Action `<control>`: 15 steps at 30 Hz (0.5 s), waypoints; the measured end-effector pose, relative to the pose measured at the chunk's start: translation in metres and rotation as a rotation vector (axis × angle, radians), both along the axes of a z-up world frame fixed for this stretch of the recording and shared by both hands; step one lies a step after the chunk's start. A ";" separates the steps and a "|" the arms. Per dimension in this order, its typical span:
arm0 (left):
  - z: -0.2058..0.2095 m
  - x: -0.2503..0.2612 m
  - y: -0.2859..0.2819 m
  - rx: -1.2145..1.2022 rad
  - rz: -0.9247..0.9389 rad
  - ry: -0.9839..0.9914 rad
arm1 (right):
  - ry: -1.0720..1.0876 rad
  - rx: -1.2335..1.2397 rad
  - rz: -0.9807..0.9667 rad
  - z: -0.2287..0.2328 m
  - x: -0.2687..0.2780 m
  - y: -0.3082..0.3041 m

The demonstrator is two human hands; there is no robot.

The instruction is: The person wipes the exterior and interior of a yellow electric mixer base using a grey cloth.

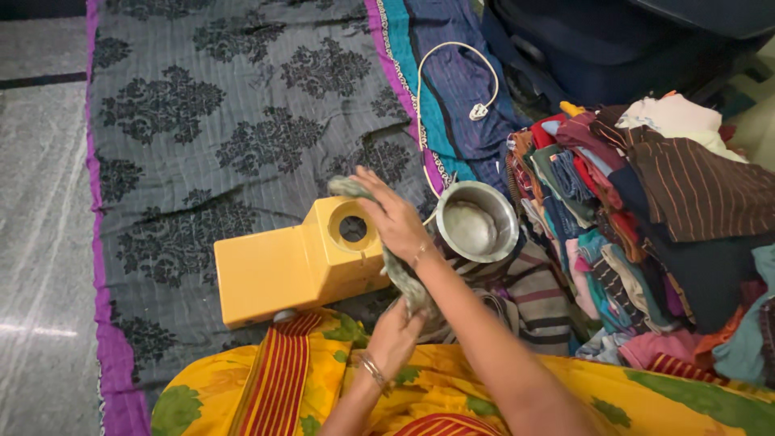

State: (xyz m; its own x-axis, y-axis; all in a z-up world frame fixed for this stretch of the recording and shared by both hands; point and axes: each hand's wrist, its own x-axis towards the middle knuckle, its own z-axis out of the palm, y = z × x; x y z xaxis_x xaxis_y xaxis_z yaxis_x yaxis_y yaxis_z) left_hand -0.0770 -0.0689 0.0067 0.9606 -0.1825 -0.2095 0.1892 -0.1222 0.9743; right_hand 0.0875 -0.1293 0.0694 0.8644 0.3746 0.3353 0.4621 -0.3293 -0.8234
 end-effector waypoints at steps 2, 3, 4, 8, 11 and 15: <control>-0.014 -0.013 -0.002 0.035 -0.072 -0.024 | 0.080 0.166 -0.007 -0.013 -0.025 -0.016; -0.020 -0.020 -0.003 0.023 -0.110 -0.064 | 0.165 0.260 0.001 -0.024 -0.034 -0.020; -0.023 -0.024 -0.004 0.011 -0.155 -0.108 | 0.244 0.356 0.002 -0.038 -0.040 -0.027; -0.015 -0.033 -0.007 0.094 -0.149 -0.019 | 0.462 0.314 -0.472 -0.094 -0.033 -0.048; 0.005 -0.031 0.000 0.113 -0.100 0.038 | 0.683 0.992 -0.520 -0.091 -0.022 -0.059; 0.030 -0.017 0.007 0.135 -0.018 0.062 | 0.404 0.736 -0.460 -0.063 -0.009 -0.043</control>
